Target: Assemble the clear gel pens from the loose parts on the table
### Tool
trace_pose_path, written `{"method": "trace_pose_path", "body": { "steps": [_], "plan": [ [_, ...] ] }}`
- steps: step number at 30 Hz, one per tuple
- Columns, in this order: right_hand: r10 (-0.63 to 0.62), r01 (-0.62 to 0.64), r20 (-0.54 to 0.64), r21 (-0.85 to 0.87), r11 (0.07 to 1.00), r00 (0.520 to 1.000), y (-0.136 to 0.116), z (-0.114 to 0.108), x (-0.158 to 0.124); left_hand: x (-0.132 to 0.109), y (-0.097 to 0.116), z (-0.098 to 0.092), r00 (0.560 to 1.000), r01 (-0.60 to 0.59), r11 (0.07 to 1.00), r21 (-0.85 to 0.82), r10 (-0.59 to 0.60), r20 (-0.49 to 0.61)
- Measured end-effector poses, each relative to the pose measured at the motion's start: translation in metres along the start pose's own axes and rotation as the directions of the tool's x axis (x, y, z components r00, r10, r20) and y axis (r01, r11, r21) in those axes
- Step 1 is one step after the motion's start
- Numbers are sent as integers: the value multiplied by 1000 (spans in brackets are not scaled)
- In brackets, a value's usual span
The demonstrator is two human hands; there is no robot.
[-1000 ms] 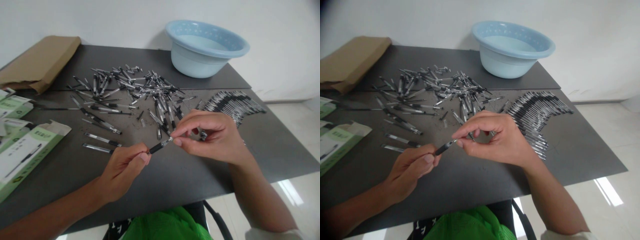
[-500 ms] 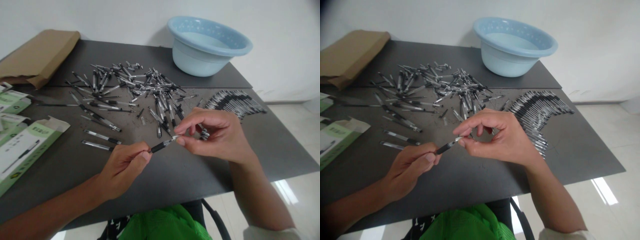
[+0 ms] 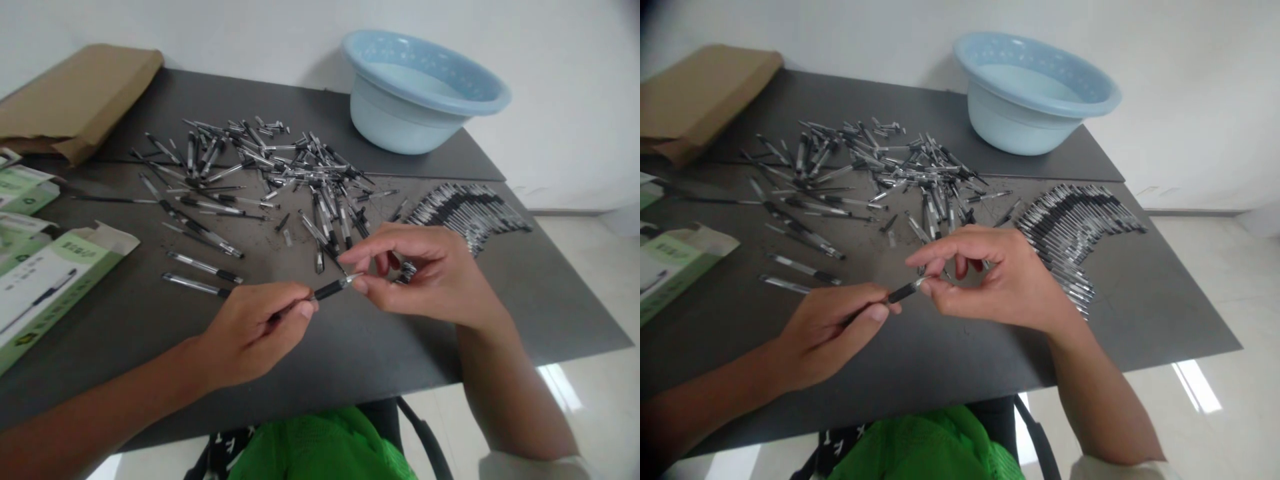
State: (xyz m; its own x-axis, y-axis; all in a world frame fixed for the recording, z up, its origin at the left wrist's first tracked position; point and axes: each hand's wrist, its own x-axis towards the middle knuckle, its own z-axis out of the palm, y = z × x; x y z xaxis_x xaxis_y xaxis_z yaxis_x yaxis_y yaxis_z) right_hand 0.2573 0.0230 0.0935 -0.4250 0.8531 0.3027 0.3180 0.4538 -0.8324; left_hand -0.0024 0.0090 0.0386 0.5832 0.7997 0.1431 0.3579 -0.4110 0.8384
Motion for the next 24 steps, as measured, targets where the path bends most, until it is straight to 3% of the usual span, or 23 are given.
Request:
{"method": "trace_pose_path", "body": {
  "steps": [6, 11, 13, 18, 24],
  "plan": [
    [14, -11, -27, 99, 995, 1000, 0, 5, 1, 0, -2, 5, 997, -39, 999, -24, 40, 72],
    [111, -72, -137, 262, 962, 984, 8, 24, -2, -3, -2, 9, 987, 1, 995, -100, 14, 158],
    [81, -39, -142, 280, 959, 987, 11, 30, -2, -4, -1, 10, 987, 28, 992, -120, -8, 159],
    [6, 0, -16, 349, 937, 1000, 9, 40, 0, -4, 0, 8, 993, 69, 980, -184, -49, 108],
    [116, -24, -163, 481, 877, 980, 15, 57, 1, -4, 0, 11, 993, 43, 963, -266, -12, 116]
  ]
}}
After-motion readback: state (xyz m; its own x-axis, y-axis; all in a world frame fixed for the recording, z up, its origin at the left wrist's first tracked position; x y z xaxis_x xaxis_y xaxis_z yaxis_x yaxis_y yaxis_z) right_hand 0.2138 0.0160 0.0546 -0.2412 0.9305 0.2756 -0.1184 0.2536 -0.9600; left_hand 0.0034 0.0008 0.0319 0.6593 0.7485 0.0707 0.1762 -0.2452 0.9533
